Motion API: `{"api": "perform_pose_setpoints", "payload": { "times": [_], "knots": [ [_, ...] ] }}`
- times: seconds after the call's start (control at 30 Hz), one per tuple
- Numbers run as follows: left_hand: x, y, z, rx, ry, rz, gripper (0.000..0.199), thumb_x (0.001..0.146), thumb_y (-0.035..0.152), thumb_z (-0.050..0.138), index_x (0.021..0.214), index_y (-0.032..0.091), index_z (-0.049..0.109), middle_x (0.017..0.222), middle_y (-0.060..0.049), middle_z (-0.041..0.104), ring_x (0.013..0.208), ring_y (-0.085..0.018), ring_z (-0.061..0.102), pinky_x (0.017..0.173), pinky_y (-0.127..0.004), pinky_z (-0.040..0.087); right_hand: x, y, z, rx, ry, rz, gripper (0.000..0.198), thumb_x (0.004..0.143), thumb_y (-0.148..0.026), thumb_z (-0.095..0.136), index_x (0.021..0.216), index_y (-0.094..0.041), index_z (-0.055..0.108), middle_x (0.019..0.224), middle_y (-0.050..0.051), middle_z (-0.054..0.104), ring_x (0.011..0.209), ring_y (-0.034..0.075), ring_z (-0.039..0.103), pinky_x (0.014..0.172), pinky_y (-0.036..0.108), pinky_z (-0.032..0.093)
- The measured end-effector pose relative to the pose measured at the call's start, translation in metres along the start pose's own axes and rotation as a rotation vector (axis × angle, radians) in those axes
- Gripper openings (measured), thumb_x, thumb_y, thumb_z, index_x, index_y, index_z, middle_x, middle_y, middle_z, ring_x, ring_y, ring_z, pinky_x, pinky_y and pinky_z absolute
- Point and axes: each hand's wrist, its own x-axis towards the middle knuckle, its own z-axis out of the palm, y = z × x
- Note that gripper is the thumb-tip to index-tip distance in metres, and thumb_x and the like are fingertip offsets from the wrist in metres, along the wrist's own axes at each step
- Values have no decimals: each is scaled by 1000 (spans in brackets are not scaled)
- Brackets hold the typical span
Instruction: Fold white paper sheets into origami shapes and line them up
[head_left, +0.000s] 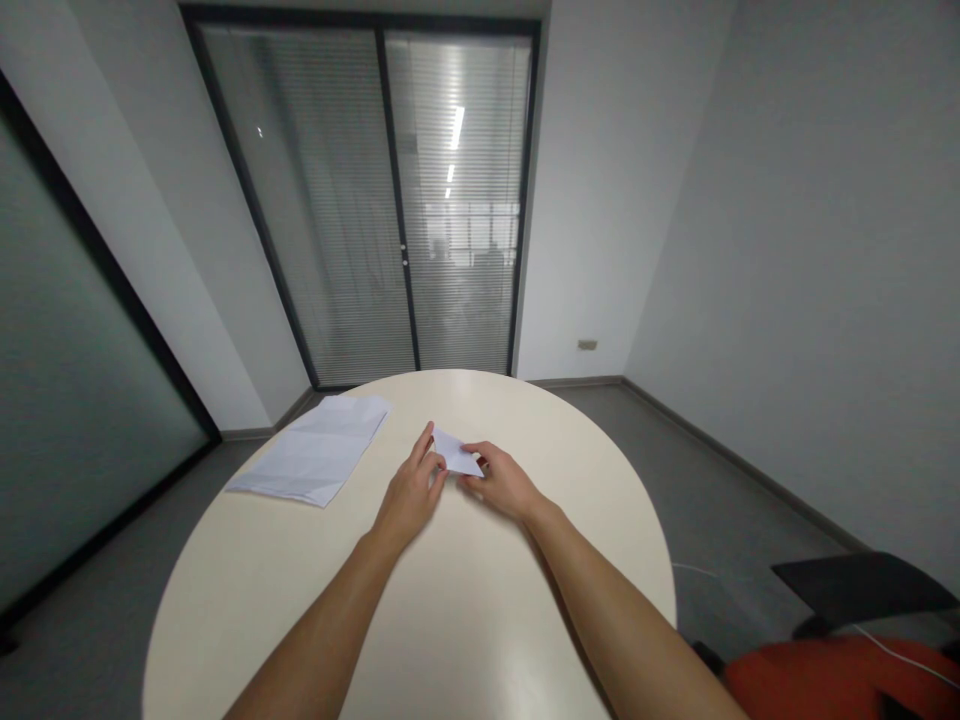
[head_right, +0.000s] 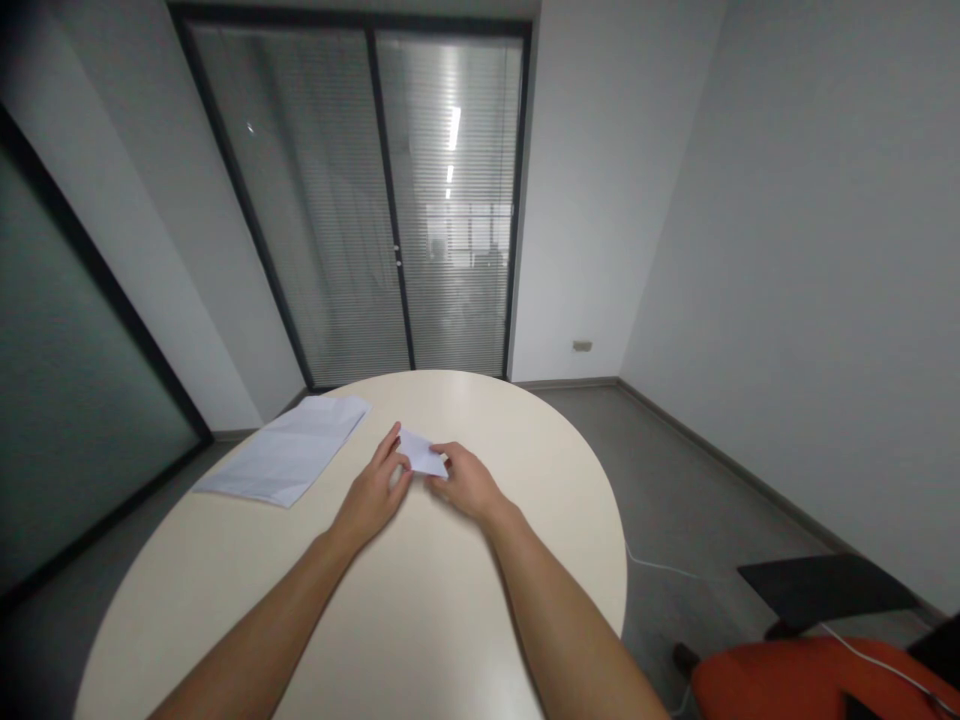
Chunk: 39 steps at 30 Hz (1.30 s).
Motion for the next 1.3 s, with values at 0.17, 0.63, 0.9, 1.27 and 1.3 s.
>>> {"api": "perform_pose_setpoints", "payload": {
  "times": [0.17,0.63,0.9,1.27,1.3],
  "knots": [
    [1,-1,-1,32,-12,-19,11,96,19,47,96,22,58,163,-10,34,134,-26,55,104,-44,51,1,4,-3,-72,7,-26,56,76,-19,77,130,-18,63,112,9,71,94,20,65,90,33,49],
    [2,-10,-3,119,38,-36,15,90,17,56,97,24,66,118,-6,72,111,-23,65,98,-39,52,1,1,-12,-68,78,-87,22,82,-21,72,105,-22,73,112,7,66,104,20,62,96,34,46],
    [0,-9,-4,76,70,-88,15,91,18,56,99,25,65,106,-3,74,101,-22,67,90,-35,52,1,3,-11,-6,104,-147,26,81,-22,72,105,-22,66,114,6,66,109,21,61,99,38,44],
    [1,-9,-4,75,41,-160,26,92,18,57,115,27,62,107,-2,74,99,-20,69,87,-33,54,-1,1,-9,-21,27,-213,51,79,-24,77,128,-24,63,124,9,67,116,25,60,104,42,43],
    [1,-9,-4,77,35,-156,25,92,18,56,114,27,63,107,-2,75,99,-20,69,88,-33,54,0,0,-10,-22,21,-222,44,80,-23,76,123,-23,67,122,8,68,114,24,61,102,41,44]
  ]
}}
